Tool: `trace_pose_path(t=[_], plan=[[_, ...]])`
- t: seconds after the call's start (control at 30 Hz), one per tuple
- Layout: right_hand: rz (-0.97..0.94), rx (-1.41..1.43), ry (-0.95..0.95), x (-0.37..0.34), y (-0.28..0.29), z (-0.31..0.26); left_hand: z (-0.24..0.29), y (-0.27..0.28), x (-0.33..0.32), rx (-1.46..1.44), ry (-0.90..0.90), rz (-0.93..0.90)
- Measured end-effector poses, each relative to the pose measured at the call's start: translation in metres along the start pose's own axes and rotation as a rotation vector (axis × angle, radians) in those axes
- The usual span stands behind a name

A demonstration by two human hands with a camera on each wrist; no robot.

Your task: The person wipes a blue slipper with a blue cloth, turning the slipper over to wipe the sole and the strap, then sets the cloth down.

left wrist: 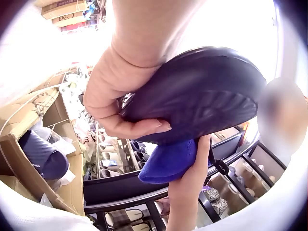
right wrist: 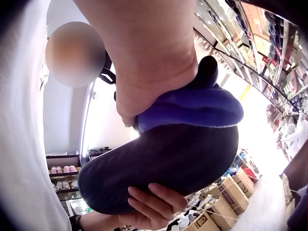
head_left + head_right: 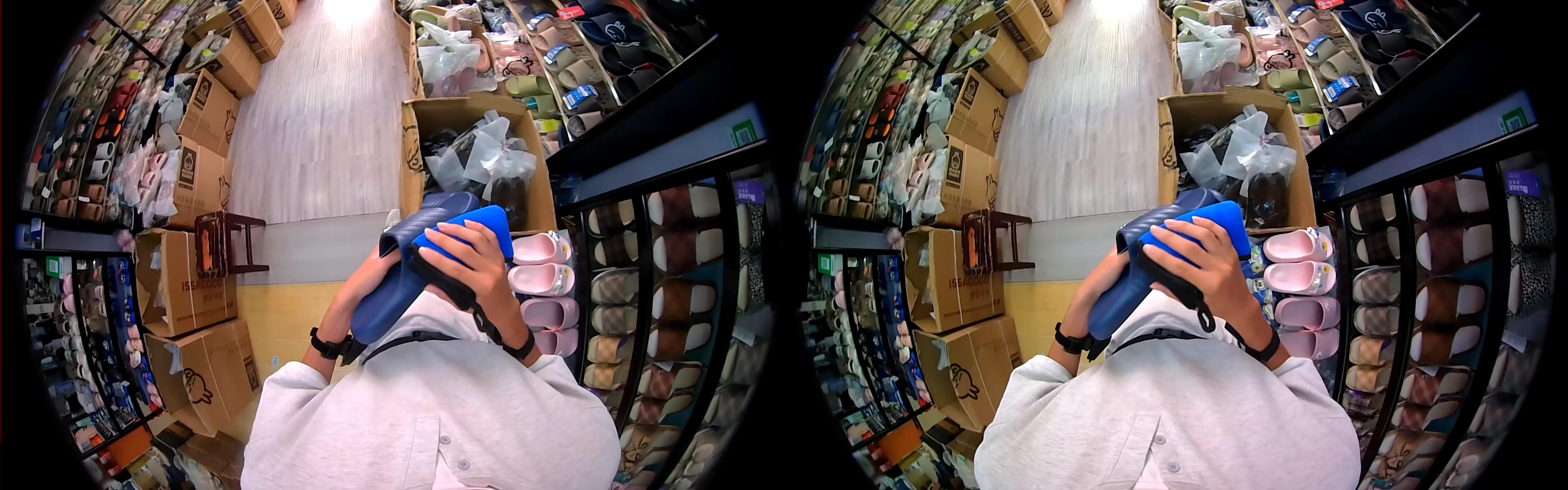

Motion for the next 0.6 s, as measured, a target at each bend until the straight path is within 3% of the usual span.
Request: trace_pose_path(t=[0.17, 0.37, 0.6], plan=[[-0.100, 0.052, 0.162, -0.001, -0.001, -0.009, -0.004, 0.003, 0.005, 0.034, -0.066, -0.009], [0.047, -0.050, -0.081, -0.002, 0.008, 0.017, 0.005, -0.001, 0.012, 0.086, -0.021, -0.018], [-0.064, 0.096, 0.044, -0.009, -0.003, -0.002, 0.019, -0.009, 0.015, 0.118, 0.051, 0.068]])
Point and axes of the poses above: each hand's wrist, its own x-axis towards the middle knuckle, its own y-axis out of the back of the hand, z = x × y, the point moved 4 cm from there along x, towards the middle knuckle, and after that the axes turned 9 degrees about -z, right-handed, at the moved point
